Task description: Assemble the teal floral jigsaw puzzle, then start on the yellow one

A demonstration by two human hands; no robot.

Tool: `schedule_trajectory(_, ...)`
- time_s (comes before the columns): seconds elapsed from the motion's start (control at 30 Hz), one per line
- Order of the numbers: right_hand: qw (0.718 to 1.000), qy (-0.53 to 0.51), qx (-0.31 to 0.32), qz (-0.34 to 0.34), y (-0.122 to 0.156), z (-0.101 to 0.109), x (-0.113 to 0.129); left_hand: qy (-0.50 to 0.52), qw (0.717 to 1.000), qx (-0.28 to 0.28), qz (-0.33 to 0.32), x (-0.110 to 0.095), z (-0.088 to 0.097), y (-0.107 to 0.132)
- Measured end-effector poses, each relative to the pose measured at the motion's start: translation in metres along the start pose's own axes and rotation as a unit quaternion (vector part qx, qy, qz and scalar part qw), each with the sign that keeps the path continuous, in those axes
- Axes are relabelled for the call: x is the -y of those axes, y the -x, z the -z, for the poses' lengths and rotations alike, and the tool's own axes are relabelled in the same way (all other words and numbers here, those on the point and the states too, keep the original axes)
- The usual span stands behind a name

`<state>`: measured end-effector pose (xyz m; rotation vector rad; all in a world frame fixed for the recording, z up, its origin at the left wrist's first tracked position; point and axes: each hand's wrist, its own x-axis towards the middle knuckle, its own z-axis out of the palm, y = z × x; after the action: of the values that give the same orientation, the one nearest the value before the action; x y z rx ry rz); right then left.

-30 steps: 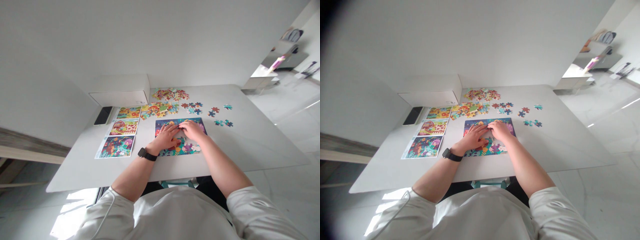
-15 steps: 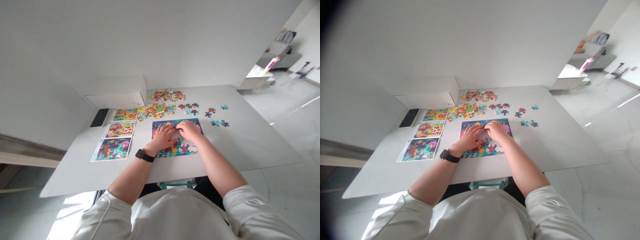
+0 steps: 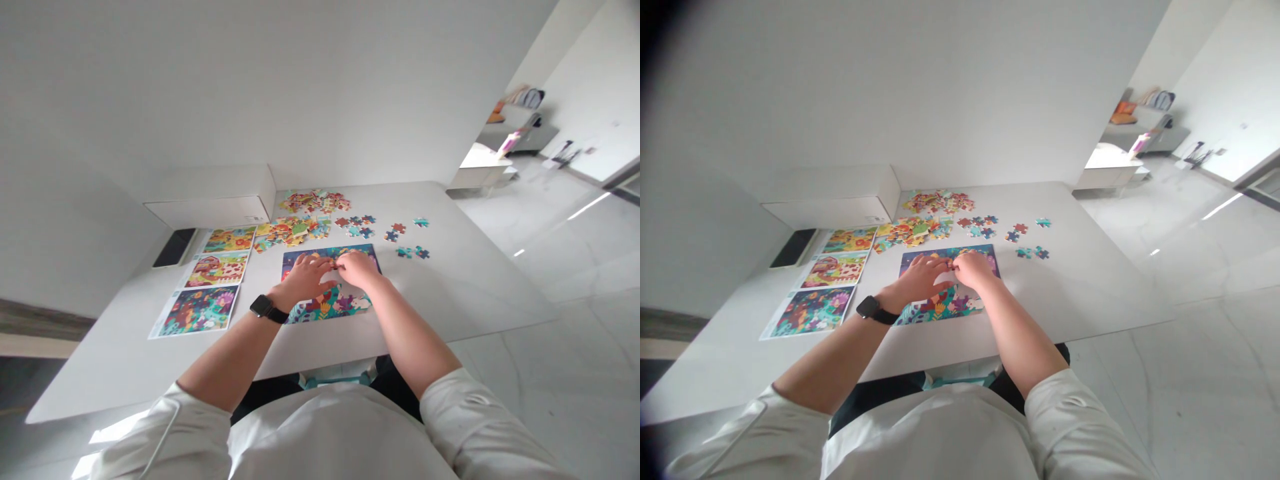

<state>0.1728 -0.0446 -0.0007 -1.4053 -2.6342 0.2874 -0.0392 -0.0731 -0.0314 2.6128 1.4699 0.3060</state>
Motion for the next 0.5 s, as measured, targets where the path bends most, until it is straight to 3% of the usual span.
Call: schedule_trajectory(0.5,0.999,-0.021,0.03,-0.008,-0.001,0.003,0.002,0.034,0.999,0.015,-0.013,0.013,0.004,-0.006)
